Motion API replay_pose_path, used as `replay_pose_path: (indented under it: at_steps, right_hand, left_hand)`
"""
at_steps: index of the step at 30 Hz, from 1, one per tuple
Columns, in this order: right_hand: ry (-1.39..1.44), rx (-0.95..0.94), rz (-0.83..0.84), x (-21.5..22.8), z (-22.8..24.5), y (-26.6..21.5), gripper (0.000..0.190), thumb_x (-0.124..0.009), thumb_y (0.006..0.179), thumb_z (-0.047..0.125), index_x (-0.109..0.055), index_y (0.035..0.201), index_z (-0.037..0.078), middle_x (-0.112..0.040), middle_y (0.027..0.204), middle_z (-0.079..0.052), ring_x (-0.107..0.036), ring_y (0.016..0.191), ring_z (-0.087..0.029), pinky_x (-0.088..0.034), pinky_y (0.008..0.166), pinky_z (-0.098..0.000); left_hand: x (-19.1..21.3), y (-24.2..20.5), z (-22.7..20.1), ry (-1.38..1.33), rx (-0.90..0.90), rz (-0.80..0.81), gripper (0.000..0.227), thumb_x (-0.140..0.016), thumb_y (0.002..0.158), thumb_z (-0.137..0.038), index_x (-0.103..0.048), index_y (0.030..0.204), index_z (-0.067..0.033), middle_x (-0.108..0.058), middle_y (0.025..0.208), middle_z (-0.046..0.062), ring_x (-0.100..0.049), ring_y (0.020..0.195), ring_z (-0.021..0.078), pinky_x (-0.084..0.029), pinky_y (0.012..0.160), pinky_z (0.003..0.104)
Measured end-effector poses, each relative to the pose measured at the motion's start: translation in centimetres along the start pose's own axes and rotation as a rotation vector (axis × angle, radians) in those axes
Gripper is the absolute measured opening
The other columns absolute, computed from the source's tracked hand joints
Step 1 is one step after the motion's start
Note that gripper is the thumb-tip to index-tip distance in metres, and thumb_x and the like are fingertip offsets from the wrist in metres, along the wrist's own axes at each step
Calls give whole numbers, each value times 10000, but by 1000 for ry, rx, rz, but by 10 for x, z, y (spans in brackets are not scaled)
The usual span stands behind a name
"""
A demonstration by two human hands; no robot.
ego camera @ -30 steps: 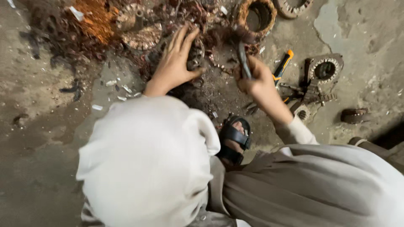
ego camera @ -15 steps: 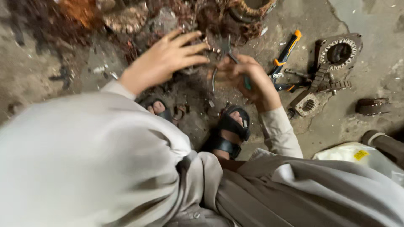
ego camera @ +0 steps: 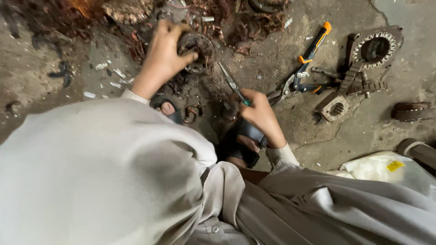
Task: The person sits on the floor and uses pliers to strip copper wire from motor stators. They repeatedly cut and pull the wire, separating it from the metal core and placing the stripped wire on the floor.
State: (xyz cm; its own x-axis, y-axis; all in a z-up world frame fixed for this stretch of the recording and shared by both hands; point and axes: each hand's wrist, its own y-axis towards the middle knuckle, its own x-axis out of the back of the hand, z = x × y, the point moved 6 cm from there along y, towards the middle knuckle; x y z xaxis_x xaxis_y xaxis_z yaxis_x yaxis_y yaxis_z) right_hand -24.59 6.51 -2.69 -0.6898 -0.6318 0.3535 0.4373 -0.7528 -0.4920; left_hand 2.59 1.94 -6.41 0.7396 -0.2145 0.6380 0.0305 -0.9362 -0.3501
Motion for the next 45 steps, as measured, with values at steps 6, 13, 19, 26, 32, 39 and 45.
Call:
replay_pose_path:
  at_steps: [6, 13, 19, 26, 32, 39, 45]
  right_hand:
    - [-170, 326, -81, 1, 9, 14, 259, -650, 817, 85, -666, 1040, -45, -636, 1194, -228, -620, 1101, -376, -483, 959, -384]
    - [-239, 383, -90, 6, 26, 11, 263, -720, 930, 166, -679, 1105, -27, -636, 967, -254, -647, 865, -409, -510, 753, -432]
    - [-224, 369, -167, -7, 37, -9, 177, -695, 986, 118, -583, 944, -13, -558, 727, -215, -574, 643, -411, -454, 580, -453]
    - [-213, 617, -289, -25, 32, -14, 190, -701, 875, 1, -598, 1028, -43, -563, 716, -193, -592, 654, -393, -452, 613, -462]
    - [-226, 715, -243, -33, 3, -27, 244, -637, 856, -12, -627, 1099, -29, -622, 782, -194, -627, 683, -373, -461, 627, -441]
    - [218, 380, -395, -18, -22, -1, 123, -642, 1047, 83, -624, 955, 3, -516, 752, -68, -446, 688, -117, -373, 600, -293]
    - [78, 241, -385, 0, -19, -17, 308, -688, 1027, 149, -517, 816, 3, -382, 639, 28, -324, 618, -61, -274, 527, -292]
  left_hand:
    - [13, -12, -8, 164, -276, -332, 407, -865, 847, -129, -692, 1182, 23, -676, 1133, 192, -617, 1122, 349, -503, 1010, 469]
    - [30, -31, -28, -302, -423, -314, 434, -879, 791, -119, -716, 1177, -8, -678, 1128, 117, -668, 1076, 237, -546, 968, 359]
    - [59, -73, -85, -478, -411, -319, 387, -905, 873, -187, -720, 1179, -38, -695, 1167, 60, -675, 1112, 191, -554, 1000, 362]
    - [40, -64, -91, -321, -19, -288, 354, -736, 1071, -293, -738, 947, 38, -651, 862, 128, -607, 748, 246, -478, 702, 363]
    - [4, -61, -47, -610, -202, -345, 352, -702, 1057, -372, -783, 998, -35, -768, 868, 47, -692, 766, 140, -512, 702, 269]
    - [18, -7, -35, -202, -49, -429, 307, -763, 963, -365, -802, 973, -61, -733, 717, 82, -641, 556, 186, -456, 556, 362]
    - [36, -40, -45, -285, -354, -191, 578, -825, 965, -440, -648, 1341, -38, -736, 1162, 142, -705, 1006, 236, -527, 894, 352]
